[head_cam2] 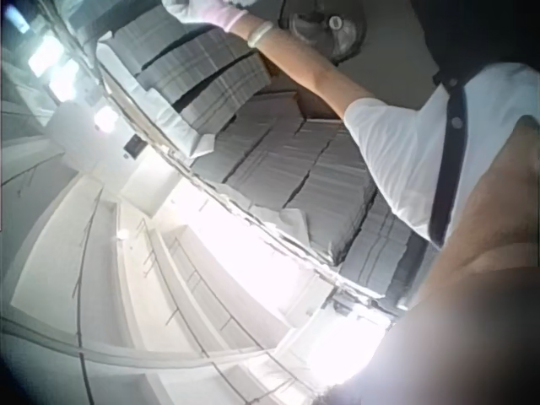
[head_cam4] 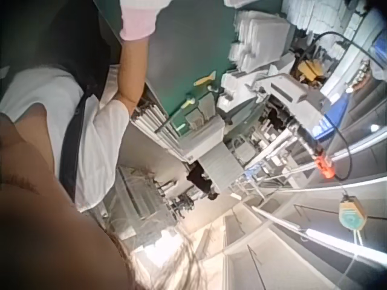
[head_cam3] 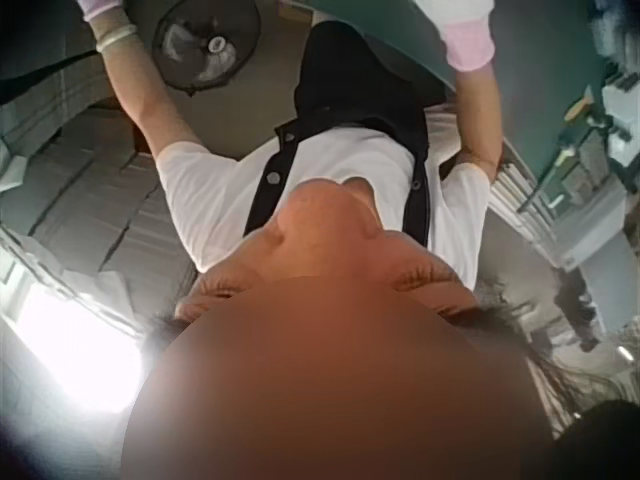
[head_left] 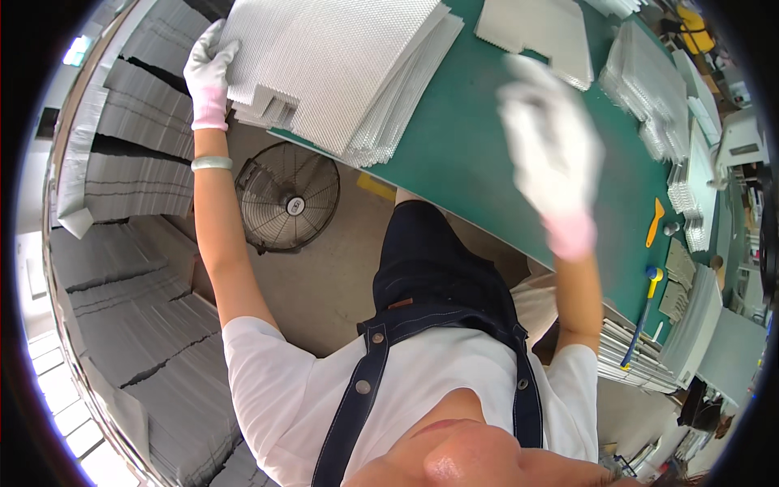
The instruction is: Assembling industrial metal mesh filters into frames using a rubber mallet and an assembly machine.
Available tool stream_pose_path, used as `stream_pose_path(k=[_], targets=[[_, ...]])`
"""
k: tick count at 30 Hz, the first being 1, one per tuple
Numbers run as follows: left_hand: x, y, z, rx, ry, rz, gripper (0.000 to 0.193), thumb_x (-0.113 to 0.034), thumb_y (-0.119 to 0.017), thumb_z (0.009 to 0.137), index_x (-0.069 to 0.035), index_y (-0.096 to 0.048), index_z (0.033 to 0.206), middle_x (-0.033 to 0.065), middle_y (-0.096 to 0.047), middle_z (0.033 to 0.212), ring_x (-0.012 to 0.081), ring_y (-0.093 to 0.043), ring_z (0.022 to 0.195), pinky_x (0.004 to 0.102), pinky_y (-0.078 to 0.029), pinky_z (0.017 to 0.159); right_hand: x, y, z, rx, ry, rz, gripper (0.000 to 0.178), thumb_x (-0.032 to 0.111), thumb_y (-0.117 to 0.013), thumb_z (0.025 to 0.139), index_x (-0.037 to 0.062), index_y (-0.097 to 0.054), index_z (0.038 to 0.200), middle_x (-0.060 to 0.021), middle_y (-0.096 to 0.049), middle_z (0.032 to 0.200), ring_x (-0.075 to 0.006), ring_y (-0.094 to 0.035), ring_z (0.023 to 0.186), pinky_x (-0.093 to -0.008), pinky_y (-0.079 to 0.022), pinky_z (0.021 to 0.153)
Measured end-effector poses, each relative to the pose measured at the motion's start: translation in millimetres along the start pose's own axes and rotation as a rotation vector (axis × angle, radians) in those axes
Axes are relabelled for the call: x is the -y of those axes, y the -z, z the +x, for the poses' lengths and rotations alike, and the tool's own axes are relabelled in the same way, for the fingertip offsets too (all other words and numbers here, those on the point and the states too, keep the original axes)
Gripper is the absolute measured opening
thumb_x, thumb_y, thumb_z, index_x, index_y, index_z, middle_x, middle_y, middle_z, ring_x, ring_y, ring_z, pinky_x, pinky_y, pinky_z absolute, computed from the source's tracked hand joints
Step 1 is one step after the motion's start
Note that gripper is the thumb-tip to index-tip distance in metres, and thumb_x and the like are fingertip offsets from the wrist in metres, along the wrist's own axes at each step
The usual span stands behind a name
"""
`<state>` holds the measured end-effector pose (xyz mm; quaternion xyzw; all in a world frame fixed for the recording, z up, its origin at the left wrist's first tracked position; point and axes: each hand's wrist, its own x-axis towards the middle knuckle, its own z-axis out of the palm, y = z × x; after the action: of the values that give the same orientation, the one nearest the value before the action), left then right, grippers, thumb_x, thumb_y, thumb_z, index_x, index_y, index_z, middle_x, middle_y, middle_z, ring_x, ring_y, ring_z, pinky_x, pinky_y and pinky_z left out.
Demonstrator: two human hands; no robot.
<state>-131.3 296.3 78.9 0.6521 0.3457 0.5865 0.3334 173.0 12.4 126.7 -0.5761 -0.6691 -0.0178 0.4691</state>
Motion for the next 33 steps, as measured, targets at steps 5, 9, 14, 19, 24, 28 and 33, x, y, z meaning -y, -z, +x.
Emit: stream_pose_path(k=[5, 9, 14, 19, 24, 28, 33], targets=[[9, -5, 1, -0.024, 0.062, -0.086, 0.043, 0.010, -0.061, 0.072, 0.004, -0.051, 0.114, 0.0114, -0.052, 0.118, 0.0145, -0.053, 0.100, 0.0233, -0.043, 0.088, -50, -145, 15, -0.084, -0.147, -0.281, 0.068, 0.039, -0.055, 0.074, -0.0129, -0.036, 0.114, -0.0231, -0.044, 0.108, -0.0359, -0.050, 0.093, -0.0397, -0.043, 0.076], [19, -6, -3, -0.066, 0.084, 0.193, 0.045, 0.009, -0.063, 0.069, 0.000, -0.054, 0.113, 0.0081, -0.056, 0.113, 0.0150, -0.051, 0.105, 0.0254, -0.039, 0.092, -17, -193, 26, -0.018, -0.409, -0.208, 0.083, 0.046, -0.049, 0.078, -0.0180, -0.025, 0.124, -0.0340, -0.025, 0.130, -0.0394, -0.031, 0.120, -0.0450, -0.027, 0.097], [50, -4, 7, 0.011, 0.220, 0.165, 0.051, 0.012, -0.059, 0.069, 0.002, -0.050, 0.118, 0.0112, -0.053, 0.117, 0.0176, -0.050, 0.108, 0.0268, -0.037, 0.095, 7, -203, 49, -0.225, -0.443, -0.372, 0.078, 0.030, -0.056, 0.078, -0.0126, -0.016, 0.130, -0.0332, -0.036, 0.123, -0.0374, -0.043, 0.111, -0.0424, -0.035, 0.091], [34, -9, 25, 0.247, 0.337, 0.269, 0.049, -0.009, -0.056, 0.081, 0.001, -0.041, 0.126, 0.0158, -0.048, 0.123, 0.0207, -0.044, 0.116, 0.0276, -0.033, 0.096, -9, -193, 70, -0.289, -0.665, 0.656, 0.068, -0.001, -0.043, 0.079, 0.0078, -0.010, 0.138, -0.0214, -0.054, 0.106, -0.0289, -0.060, 0.073, -0.0349, -0.049, 0.064], [21, 6, 31, 0.337, 0.382, 0.479, 0.054, -0.025, -0.053, 0.085, 0.004, -0.037, 0.127, 0.0145, -0.041, 0.131, 0.0206, -0.039, 0.120, 0.0270, -0.028, 0.100, -3, -200, 75, 0.037, -0.835, 0.017, 0.080, 0.028, -0.054, 0.077, -0.0062, -0.010, 0.134, -0.0252, -0.035, 0.129, -0.0340, -0.045, 0.111, -0.0393, -0.039, 0.091], [11, 15, 28, 0.258, 0.324, 0.385, 0.049, -0.018, -0.055, 0.082, 0.004, -0.043, 0.123, 0.0142, -0.049, 0.124, 0.0203, -0.046, 0.114, 0.0264, -0.032, 0.096, -14, -190, 74, 0.098, -0.829, 0.040, 0.084, 0.041, -0.053, 0.075, -0.0098, -0.018, 0.131, -0.0252, -0.021, 0.137, -0.0326, -0.025, 0.126, -0.0414, -0.021, 0.103], [-53, -17, 8, 0.053, 0.130, 0.067, 0.046, -0.002, -0.052, 0.081, 0.008, -0.039, 0.124, 0.0182, -0.051, 0.117, 0.0216, -0.048, 0.110, 0.0273, -0.034, 0.096, -34, -168, 61, -0.173, -0.495, -0.142, 0.074, 0.030, -0.052, 0.079, -0.0043, -0.016, 0.134, -0.0235, -0.035, 0.130, -0.0284, -0.043, 0.112, -0.0388, -0.034, 0.095]])
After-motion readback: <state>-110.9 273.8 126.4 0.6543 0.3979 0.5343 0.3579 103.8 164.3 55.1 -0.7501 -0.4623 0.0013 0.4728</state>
